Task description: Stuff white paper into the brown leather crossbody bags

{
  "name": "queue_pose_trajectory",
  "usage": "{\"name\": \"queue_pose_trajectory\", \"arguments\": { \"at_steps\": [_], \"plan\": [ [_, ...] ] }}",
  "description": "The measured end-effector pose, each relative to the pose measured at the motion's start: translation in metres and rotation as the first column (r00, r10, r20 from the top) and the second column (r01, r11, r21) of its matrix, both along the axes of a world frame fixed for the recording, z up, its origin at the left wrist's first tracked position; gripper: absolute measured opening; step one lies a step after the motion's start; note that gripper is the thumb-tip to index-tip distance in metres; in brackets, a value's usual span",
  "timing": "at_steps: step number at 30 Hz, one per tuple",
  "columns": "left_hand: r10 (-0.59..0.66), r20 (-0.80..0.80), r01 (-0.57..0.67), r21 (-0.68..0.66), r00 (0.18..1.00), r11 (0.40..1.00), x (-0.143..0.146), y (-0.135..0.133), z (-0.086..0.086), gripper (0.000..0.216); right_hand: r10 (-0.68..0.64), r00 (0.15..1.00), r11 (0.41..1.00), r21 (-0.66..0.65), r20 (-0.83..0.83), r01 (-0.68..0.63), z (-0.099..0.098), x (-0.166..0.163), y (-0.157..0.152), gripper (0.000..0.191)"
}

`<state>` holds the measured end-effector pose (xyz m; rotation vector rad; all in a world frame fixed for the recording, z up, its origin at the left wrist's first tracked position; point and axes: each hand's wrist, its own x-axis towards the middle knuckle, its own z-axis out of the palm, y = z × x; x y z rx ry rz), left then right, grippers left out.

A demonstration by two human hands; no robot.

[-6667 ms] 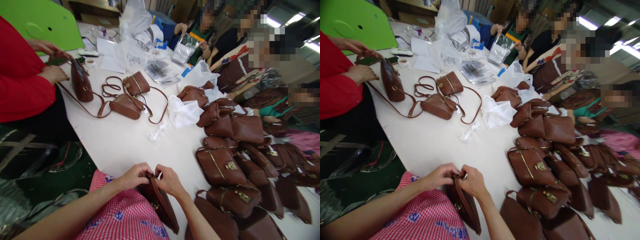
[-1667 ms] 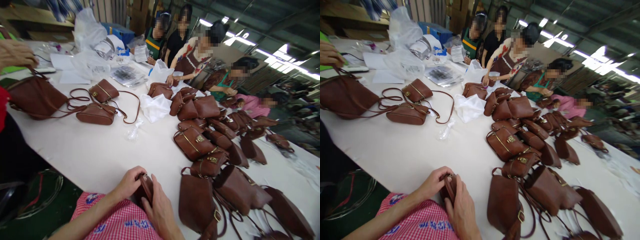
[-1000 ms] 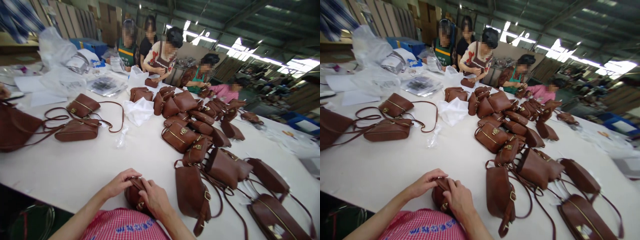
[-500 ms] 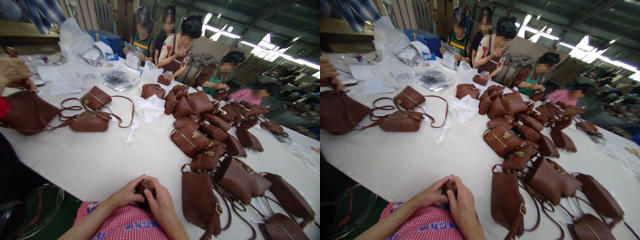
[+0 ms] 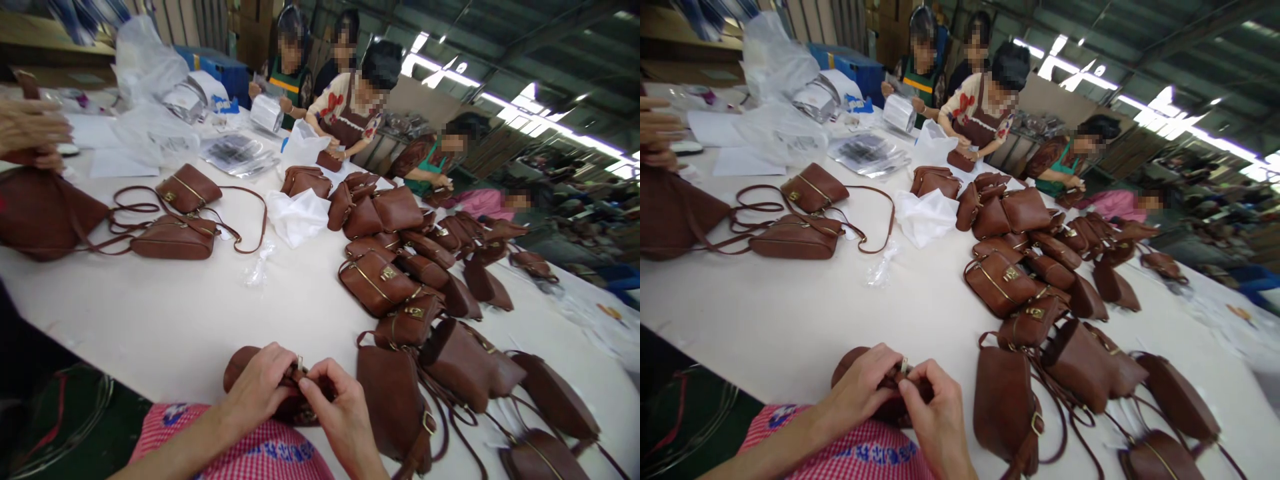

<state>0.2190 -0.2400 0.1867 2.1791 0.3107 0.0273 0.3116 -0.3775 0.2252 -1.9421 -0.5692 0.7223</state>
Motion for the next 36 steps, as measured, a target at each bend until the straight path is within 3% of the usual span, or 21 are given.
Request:
{"name": "queue_pose_trajectory", "arguments": {
  "at_steps": [7, 10, 15, 22, 28, 30, 34, 36],
  "plan": [
    [-0.015, -0.033, 0.017, 0.07, 0.999, 0.997, -0.003, -0.013, 0.003, 0.016, -0.068, 0.988, 0.997, -0.028, 0.137, 0.073, -0.002, -0.012, 0.005, 0.02],
    [-0.01, -0.019, 0.011, 0.066, 1.0, 0.998, -0.004, -0.015, 0.002, 0.016, -0.026, 0.987, 0.999, -0.043, 0.161, 0.034, -0.002, -0.015, 0.006, 0.016],
    [-0.044, 0.066, 0.036, 0.118, 0.997, 0.992, -0.005, -0.021, -0.005, 0.012, 0.036, 0.923, 0.991, -0.131, 0.382, 0.015, 0.003, -0.019, 0.01, 0.012],
    [0.011, 0.063, -0.015, 0.068, 0.998, 0.998, -0.006, -0.025, 0.001, 0.018, 0.081, 0.984, 0.988, -0.141, 0.157, -0.059, 0.01, -0.008, -0.001, 0.012],
    [-0.029, 0.177, 0.005, 0.132, 0.984, 0.991, -0.004, -0.03, -0.004, 0.016, 0.143, 0.893, 0.966, -0.258, 0.426, -0.032, 0.009, -0.017, 0.003, 0.014],
    [0.024, 0.135, -0.036, 0.088, 0.99, 0.995, -0.003, -0.026, -0.002, 0.016, 0.135, 0.916, 0.975, -0.213, 0.379, -0.055, 0.013, -0.013, 0.006, 0.012],
    [0.08, 0.025, -0.081, 0.021, 0.996, 0.997, -0.003, -0.017, 0.008, 0.011, 0.155, 0.988, 0.988, -0.014, -0.004, -0.155, 0.022, 0.001, 0.004, 0.007],
    [0.105, -0.01, -0.105, 0.025, 0.994, 0.994, -0.005, -0.015, 0.011, 0.008, 0.153, 0.984, 0.987, 0.066, -0.089, -0.147, 0.022, 0.006, 0.0, 0.006]
  ]
}}
